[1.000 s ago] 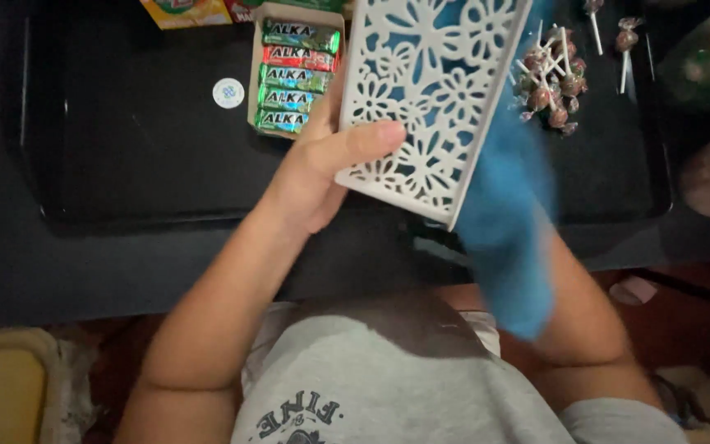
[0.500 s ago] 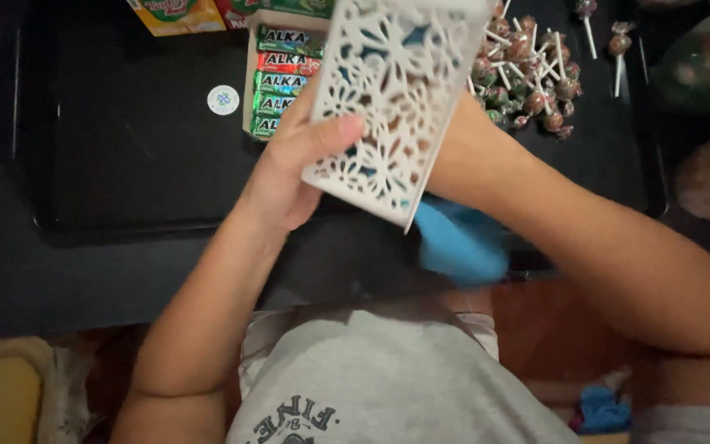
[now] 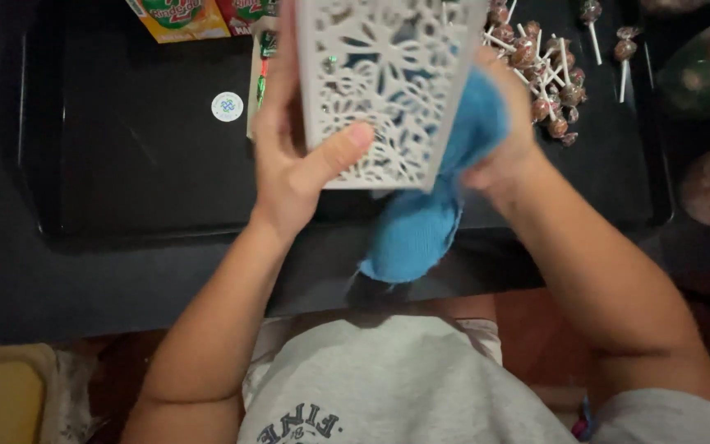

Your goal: Cleaning individual lollipops with a cloth and placing them into a basket.

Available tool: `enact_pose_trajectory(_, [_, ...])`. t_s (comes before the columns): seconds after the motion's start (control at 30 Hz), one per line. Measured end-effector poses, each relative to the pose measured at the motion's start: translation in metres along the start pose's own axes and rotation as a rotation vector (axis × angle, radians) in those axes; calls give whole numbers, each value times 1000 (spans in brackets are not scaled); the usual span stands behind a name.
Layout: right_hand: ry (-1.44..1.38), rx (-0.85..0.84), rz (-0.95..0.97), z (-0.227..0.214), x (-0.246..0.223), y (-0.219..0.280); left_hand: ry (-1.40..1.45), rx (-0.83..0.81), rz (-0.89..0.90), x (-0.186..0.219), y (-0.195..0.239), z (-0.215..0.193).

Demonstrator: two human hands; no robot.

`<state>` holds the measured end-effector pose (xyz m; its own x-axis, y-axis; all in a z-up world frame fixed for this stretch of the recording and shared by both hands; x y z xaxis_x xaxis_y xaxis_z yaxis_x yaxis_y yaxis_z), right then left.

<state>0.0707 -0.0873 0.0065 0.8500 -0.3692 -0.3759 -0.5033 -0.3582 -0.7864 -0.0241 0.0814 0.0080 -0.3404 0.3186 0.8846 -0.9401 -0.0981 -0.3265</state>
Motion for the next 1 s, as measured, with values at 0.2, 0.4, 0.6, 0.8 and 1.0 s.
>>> enact_pose_trajectory(0.2, [-207, 89, 220, -14, 15, 13, -431, 419, 136, -7, 2, -5])
enact_pose_trajectory(0.4, [-526, 158, 240, -16, -13, -2, 18, 421, 265, -18, -1, -5])
enact_pose_trajectory(0.6, [-468, 196, 255, -32, 11, -30, 696, -189, -247, -31, -4, -2])
enact_pose_trajectory(0.8, [-471, 183, 170, -11, 0, 5, 815, -27, -30, -20, -4, 13])
enact_pose_trajectory(1.0, [-492, 150, 72, 7, -20, 32, 687, 259, 321, -13, -19, 41])
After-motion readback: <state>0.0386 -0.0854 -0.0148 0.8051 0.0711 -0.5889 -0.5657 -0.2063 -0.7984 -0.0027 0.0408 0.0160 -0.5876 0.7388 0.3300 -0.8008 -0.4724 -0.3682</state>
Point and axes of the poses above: each hand's wrist, its own y-axis away from the middle knuckle, its own z-axis out of the palm, x = y × z, the point moved 2 cm from there along -y, towards the middle knuckle, and after that the axes turned 9 degrees about -z, right-handed, at the moved point
